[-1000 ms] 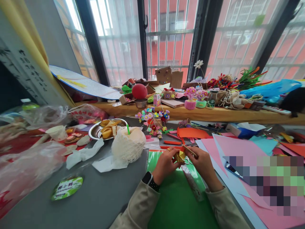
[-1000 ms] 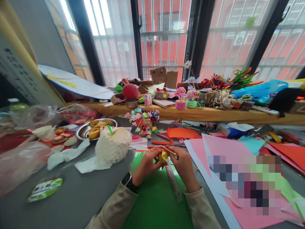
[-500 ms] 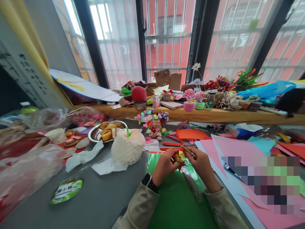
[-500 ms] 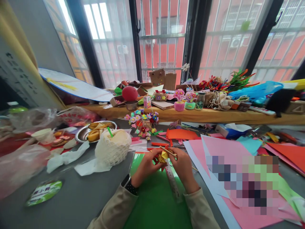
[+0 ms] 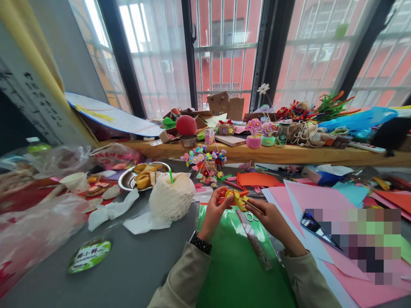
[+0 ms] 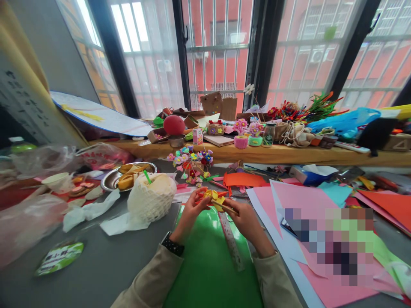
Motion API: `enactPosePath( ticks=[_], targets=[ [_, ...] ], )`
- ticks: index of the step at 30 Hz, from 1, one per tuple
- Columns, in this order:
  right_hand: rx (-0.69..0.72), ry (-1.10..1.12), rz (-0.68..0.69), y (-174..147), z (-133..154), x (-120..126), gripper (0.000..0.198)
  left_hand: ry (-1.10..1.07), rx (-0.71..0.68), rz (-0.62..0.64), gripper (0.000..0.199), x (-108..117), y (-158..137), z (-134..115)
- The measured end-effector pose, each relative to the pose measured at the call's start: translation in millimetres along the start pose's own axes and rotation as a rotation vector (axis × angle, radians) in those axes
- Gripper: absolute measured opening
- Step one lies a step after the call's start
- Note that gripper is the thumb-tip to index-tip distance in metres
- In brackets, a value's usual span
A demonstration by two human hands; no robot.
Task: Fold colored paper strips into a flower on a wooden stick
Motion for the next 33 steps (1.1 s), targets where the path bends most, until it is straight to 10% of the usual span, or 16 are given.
enactPosePath(
  ticks=[19, 33],
  targets=[
    [0.248, -0.209, -0.138, -0.3, 21.9, -7.2, 0.012, -0.259, 0.3, 0.012, 0.032, -9.1, -3.4, 17.2],
    [0.107, -0.251, -0.311, -3.3, 9.3, 3.1, 0.012, -0.366, 0.322, 0.16, 0.03, -24.1, -5.6, 22.3]
  ],
)
Point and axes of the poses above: each hand's wrist, its own y-axis towards the middle knuckle, its own x-axis out of the back of the hand, z = x × y, the point moved 6 cm from there along y, towards the middle knuckle, and after that the axes turned 8 degrees about x, right-handed, at the moved point
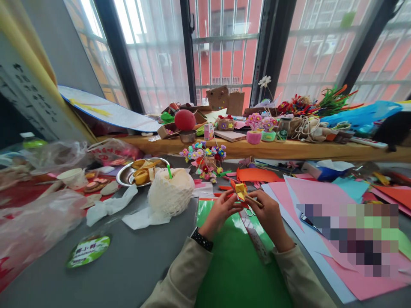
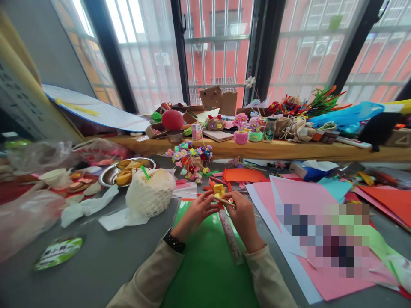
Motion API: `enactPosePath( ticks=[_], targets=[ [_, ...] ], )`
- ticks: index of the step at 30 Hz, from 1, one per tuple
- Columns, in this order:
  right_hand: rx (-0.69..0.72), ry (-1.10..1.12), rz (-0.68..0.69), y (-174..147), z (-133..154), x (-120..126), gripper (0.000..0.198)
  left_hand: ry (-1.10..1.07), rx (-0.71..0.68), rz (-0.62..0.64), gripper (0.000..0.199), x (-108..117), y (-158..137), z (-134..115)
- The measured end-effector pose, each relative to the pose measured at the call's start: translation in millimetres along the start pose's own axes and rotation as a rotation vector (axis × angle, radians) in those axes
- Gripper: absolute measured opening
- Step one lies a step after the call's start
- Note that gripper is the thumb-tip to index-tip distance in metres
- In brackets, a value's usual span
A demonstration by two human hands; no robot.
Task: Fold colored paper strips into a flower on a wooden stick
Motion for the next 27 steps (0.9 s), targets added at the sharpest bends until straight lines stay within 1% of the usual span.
enactPosePath(
  ticks=[6, 9, 13, 19, 25, 27],
  targets=[
    [0.099, 0.023, -0.015, 0.6, 13.1, -1.2, 0.01, -0.01, -0.013, 0.05, 0.038, 0.8, -0.7, -2.2],
    [0.122, 0.045, -0.008, 0.2, 16.7, -2.4, 0.009, -0.02, -0.007, 0.063, 0.042, 1.4, -1.2, -2.6],
    [0.138, 0.056, 0.009, 0.0, 18.2, -4.9, 0.009, -0.029, 0.016, 0.052, 0.038, 1.2, -2.9, -2.6],
    [0.171, -0.015, -0.019, -0.3, 21.3, -4.1, 0.007, -0.03, 0.019, 0.033, 0.035, 1.5, -1.8, -2.7],
    [0.195, -0.082, -0.038, -2.8, 24.4, -4.7, 0.01, -0.032, -0.004, 0.049, 0.028, 2.6, 1.0, -0.7],
    [0.212, -0.108, -0.051, -3.6, 25.6, -4.8, 0.011, -0.031, -0.004, 0.037, 0.027, 3.5, 1.3, -0.3]
  ],
)
Point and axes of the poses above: each hand's wrist, its own y-axis towards the middle knuckle, its own x-axis out of the back of the hand, z = x × y, the point moved 6 cm from there along y, towards the middle knuckle, and after that the axes turned 8 degrees about x, right-handed, at the moved point
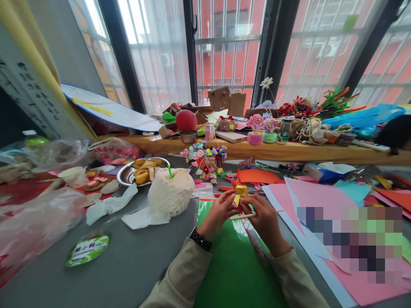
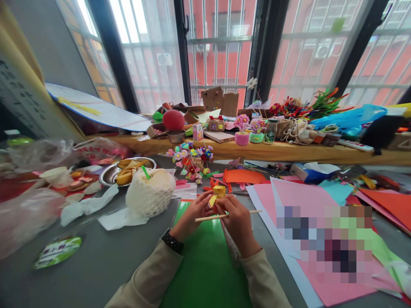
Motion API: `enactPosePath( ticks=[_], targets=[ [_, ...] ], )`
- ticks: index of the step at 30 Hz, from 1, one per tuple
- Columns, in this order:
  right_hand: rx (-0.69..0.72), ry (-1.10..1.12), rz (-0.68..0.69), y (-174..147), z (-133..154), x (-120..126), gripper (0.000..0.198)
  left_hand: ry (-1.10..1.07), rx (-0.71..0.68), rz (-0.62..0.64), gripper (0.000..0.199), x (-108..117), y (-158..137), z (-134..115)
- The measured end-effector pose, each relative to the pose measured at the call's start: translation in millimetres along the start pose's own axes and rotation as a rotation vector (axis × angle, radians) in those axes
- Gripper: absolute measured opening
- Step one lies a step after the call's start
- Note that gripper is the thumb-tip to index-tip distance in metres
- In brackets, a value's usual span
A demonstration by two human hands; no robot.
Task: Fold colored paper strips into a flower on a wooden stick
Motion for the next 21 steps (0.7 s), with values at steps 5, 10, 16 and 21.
enactPosePath(
  ticks=[5, 10, 16, 21],
  targets=[
    [-0.001, 0.015, -0.048, -0.7, -1.2, 3.7, 0.009, -0.014, 0.031, 0.08, 0.04, -7.1, -3.8, -1.1],
    [0.004, 0.006, -0.124, 0.1, -0.4, 12.0, 0.007, 0.009, -0.009, 0.233, 0.045, -19.3, -12.2, -5.4],
    [0.003, -0.044, -0.146, 2.2, 2.6, 15.0, 0.004, 0.069, -0.077, 0.242, 0.047, -21.4, -13.4, -7.3],
    [0.007, -0.066, -0.127, 0.8, 1.2, 13.6, 0.007, 0.092, -0.082, 0.183, 0.05, -18.9, -10.7, -6.1]
  ],
)
Point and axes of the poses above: each hand's wrist, its own y-axis towards the middle knuckle, its own x-axis out of the back of the hand, z = x × y, the point moved 6 cm from there along y, towards the middle knuckle, and after that the axes turned 8 degrees about x, right-handed, at the moved point
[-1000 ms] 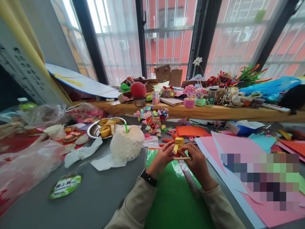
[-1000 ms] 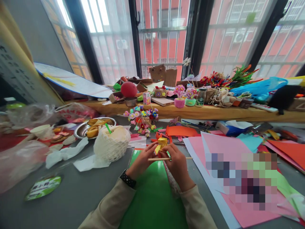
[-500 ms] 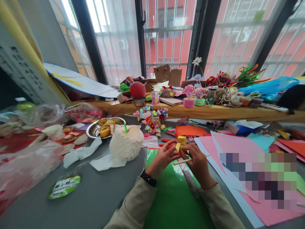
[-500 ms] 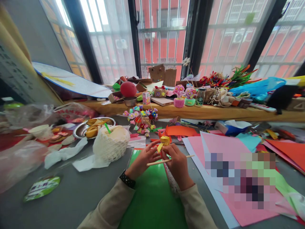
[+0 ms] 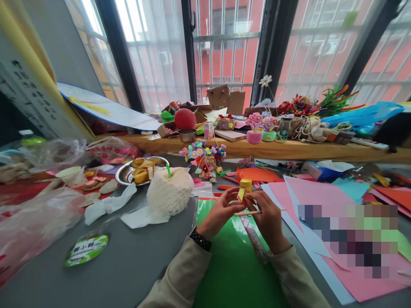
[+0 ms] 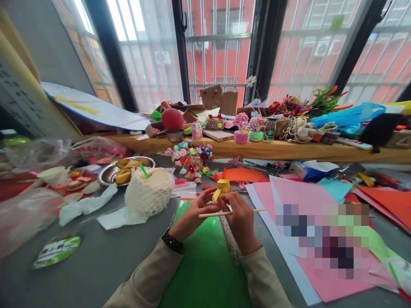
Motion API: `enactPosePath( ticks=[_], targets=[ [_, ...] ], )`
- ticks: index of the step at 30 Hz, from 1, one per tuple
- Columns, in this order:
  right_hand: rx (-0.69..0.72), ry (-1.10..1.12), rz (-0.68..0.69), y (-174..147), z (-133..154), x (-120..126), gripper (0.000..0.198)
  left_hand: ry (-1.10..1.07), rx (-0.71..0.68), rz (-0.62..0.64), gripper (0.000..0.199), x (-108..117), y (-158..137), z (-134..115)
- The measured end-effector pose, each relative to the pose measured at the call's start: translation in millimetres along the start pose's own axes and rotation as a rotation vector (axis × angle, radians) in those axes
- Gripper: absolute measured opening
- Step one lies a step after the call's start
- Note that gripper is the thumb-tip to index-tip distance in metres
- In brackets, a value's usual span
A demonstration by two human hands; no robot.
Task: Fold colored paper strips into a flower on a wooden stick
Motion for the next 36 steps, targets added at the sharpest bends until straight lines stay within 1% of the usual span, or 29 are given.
enactPosePath(
  ticks=[4, 8, 13, 19, 22, 25, 27, 31, 36],
  targets=[
    [-0.028, -0.004, 0.037, -1.4, -5.0, -2.8, 0.008, 0.021, -0.015, -0.023, 0.05, 2.1, 2.6, 1.5],
    [-0.038, -0.027, 0.104, -0.9, -8.4, -7.2, 0.009, 0.034, -0.007, -0.08, 0.048, 6.6, 4.2, 3.5],
    [-0.041, -0.038, 0.184, -0.4, -10.3, -11.8, 0.011, 0.05, 0.022, -0.081, 0.053, 10.0, 6.4, 8.5],
    [-0.047, -0.027, 0.189, -1.7, -11.6, -12.1, 0.012, 0.106, -0.01, -0.08, 0.054, 11.2, 8.2, 7.6],
    [-0.029, 0.002, 0.185, -1.5, -12.1, -12.4, 0.01, 0.212, -0.084, -0.088, 0.053, 8.0, 5.2, -0.2],
    [-0.038, 0.03, 0.182, -1.3, -14.1, -12.9, 0.01, 0.411, -0.197, -0.12, 0.035, 4.0, 0.1, -9.1],
    [-0.047, 0.05, 0.179, -1.2, -15.0, -13.0, 0.01, 0.515, -0.24, -0.172, 0.024, 3.7, -2.8, -12.2],
    [-0.041, 0.107, 0.175, -0.5, -13.6, -13.3, 0.01, 0.627, -0.288, -0.281, 0.024, 5.9, -6.9, -15.2],
    [-0.063, 0.131, 0.197, -0.4, -12.2, -14.9, 0.01, 0.68, -0.333, -0.369, 0.021, 8.5, -10.2, -17.4]
  ],
)
Point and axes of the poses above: each hand's wrist, its own y-axis towards the middle knuckle, its own x-axis out of the back of the hand, z = x × y, the point moved 6 cm from there along y, towards the middle knuckle, and after that the axes turned 8 degrees about x, right-handed, at the moved point
